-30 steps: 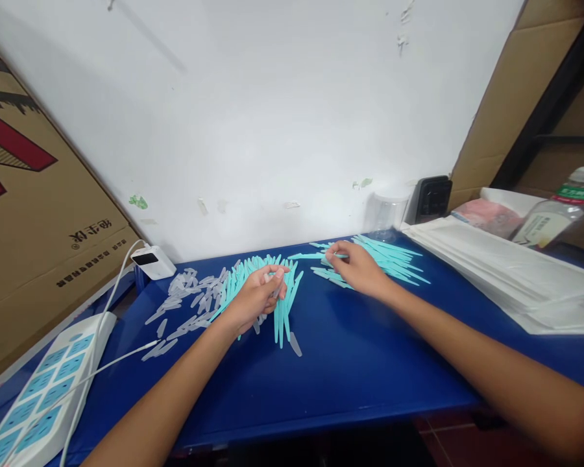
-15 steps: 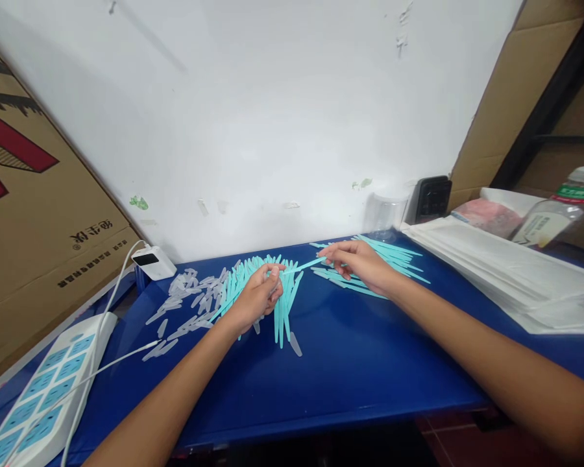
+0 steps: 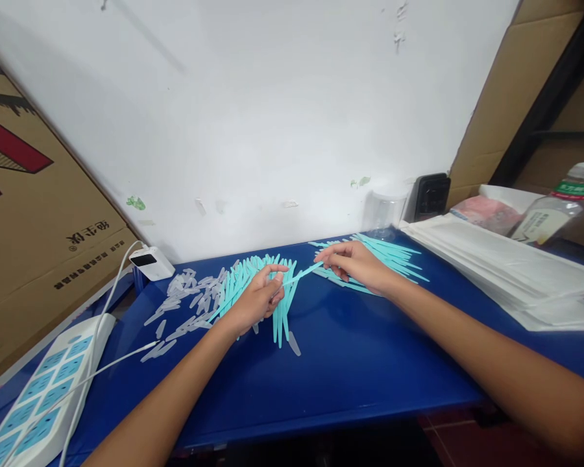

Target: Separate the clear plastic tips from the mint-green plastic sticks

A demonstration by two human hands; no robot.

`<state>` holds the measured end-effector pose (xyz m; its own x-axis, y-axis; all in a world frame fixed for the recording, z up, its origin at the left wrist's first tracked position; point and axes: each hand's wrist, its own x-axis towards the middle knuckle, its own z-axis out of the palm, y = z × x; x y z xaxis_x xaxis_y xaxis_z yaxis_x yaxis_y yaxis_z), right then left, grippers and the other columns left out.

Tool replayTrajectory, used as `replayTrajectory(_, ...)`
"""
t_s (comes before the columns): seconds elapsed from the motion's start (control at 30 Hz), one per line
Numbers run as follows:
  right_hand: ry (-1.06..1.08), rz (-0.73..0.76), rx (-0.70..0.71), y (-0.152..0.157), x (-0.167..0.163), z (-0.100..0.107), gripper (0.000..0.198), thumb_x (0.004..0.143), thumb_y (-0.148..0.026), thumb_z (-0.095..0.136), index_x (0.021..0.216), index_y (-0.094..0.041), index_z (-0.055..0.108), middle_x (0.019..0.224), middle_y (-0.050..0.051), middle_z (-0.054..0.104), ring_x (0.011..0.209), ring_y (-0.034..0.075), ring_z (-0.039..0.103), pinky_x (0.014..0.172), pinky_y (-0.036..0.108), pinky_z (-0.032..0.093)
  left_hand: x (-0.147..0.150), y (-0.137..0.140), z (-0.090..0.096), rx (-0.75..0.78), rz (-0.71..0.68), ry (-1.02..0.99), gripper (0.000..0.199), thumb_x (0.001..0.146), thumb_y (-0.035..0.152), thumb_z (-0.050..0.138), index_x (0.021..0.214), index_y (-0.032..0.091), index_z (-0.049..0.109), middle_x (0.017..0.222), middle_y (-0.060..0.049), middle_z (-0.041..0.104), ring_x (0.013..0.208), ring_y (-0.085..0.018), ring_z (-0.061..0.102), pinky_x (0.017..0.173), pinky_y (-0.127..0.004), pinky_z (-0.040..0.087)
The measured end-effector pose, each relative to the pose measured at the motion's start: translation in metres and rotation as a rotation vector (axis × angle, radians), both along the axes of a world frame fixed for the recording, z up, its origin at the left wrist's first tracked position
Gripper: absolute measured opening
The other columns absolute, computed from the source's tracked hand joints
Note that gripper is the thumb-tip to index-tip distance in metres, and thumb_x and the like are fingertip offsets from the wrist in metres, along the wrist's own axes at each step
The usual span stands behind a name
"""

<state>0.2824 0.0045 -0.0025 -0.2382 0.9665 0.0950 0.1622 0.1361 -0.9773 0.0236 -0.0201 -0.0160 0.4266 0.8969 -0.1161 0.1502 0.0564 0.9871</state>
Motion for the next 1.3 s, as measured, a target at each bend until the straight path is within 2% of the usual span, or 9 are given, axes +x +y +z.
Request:
replayTrajectory(0.33,-0.055,0.138,-0.044,-0.004,-0.001,0.0,0.022,0.082,-0.027,0.066,0.093,-0.015,0.081,0.077,0.005,0.07,0.056,0.011,0.052,0.044,0.022,0.04,0.0,-0.005,0.004,-0.073,-0.149,0.049,0.04,0.101,0.056,0.051,0.129,0.027,0.049,0.064,0.009,0.035,0.05,-0.008,0.018,0.044,-0.02,0.018)
replayTrajectory(0.67,-0.058,0.319,-0.019,-0.01,-0.005,-0.007,0.033,0.09,-0.042,0.067,0.108,-0.017,0.08,0.084,0.006,0.072,0.056,0.009,0.052,0.047,0.022,0.042,0.003,-0.012,0.009,-0.108,-0.148,0.02,0.043,0.1,0.058,0.051,0.13,0.028,0.05,0.065,0.008,0.035,0.05,-0.009,0.018,0.043,-0.02,0.018)
replayTrajectory(1.03,-0.019,0.367,-0.057,-0.011,-0.008,-0.011,0.042,0.091,-0.05,0.068,0.109,-0.013,0.077,0.075,0.003,0.067,0.053,0.008,0.05,0.046,0.022,0.041,0.006,-0.017,0.01,-0.152,-0.162,-0.042,0.043,0.099,0.058,0.054,0.128,0.027,0.052,0.063,0.008,0.036,0.047,-0.008,0.016,0.041,-0.019,0.017)
replayTrajectory(1.2,0.041,0.362,-0.077,-0.004,-0.005,-0.015,0.04,0.088,-0.051,0.071,0.105,-0.015,0.078,0.087,0.006,0.07,0.057,0.009,0.051,0.045,0.023,0.04,0.007,-0.011,0.006,-0.186,-0.096,-0.098,0.038,0.099,0.056,0.055,0.12,0.024,0.054,0.062,0.008,0.038,0.046,-0.006,0.018,0.04,-0.018,0.016)
replayTrajectory(1.3,0.068,0.309,-0.086,0.002,0.0,-0.014,0.039,0.086,-0.051,0.073,0.099,-0.015,0.077,0.082,0.005,0.068,0.056,0.009,0.05,0.045,0.023,0.038,0.004,-0.007,0.003,-0.187,-0.043,-0.146,0.037,0.099,0.055,0.057,0.117,0.023,0.055,0.062,0.007,0.038,0.046,-0.006,0.019,0.039,-0.018,0.017)
